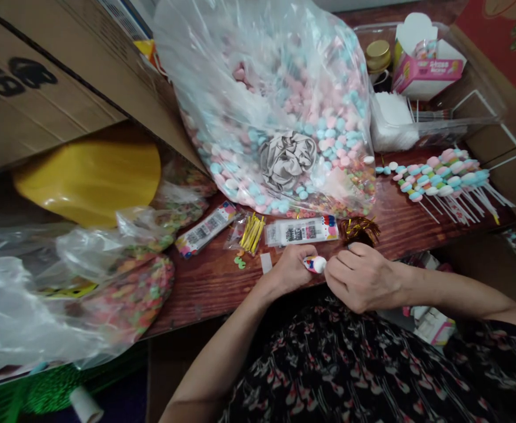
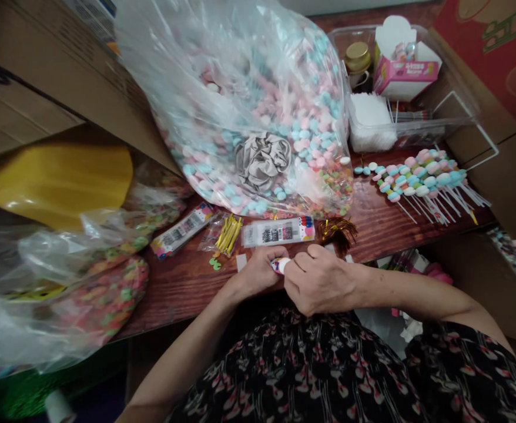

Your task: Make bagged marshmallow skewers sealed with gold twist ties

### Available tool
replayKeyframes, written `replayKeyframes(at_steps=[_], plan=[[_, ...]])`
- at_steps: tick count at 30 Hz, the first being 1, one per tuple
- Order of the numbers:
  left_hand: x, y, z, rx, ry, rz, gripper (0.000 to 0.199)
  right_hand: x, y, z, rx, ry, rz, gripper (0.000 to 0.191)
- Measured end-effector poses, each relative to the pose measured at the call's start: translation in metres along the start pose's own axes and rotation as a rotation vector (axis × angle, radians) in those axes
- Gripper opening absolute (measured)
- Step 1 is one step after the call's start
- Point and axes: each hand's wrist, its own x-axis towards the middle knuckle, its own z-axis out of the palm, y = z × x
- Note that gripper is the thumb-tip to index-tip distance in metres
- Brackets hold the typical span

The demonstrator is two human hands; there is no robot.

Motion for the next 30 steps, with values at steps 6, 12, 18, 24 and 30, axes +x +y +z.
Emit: replayKeyframes(at_steps=[6, 12, 18, 24, 30], plan=[[0.003, -0.004, 0.003, 0.013, -0.06, 0.068, 0.011, 0.007, 0.007, 0.034, 0.161, -0.036, 0.069, 0.017], [-0.005, 0.005, -0.014, 0.002, 0.024, 0.02, 0.028, -0.006, 0.034, 0.04, 0.324, -0.043, 0.264, 0.02], [-0.01, 0.01, -0.024, -0.142, 0.02, 0.063, 0.034, -0.008, 0.053, 0.036, 0.241, -0.04, 0.251, 0.026], [-0.002, 0.002, -0.003, -0.283, 0.28, 0.029, 0.039, 0.015, 0.042, 0.042, 0.28, -0.144, 0.176, 0.021], [-0.007, -0.003, -0.003, -0.546, 0.587, -0.018, 0.038, 0.02, 0.024, 0.068, 0.706, 0.232, 0.485, 0.023]])
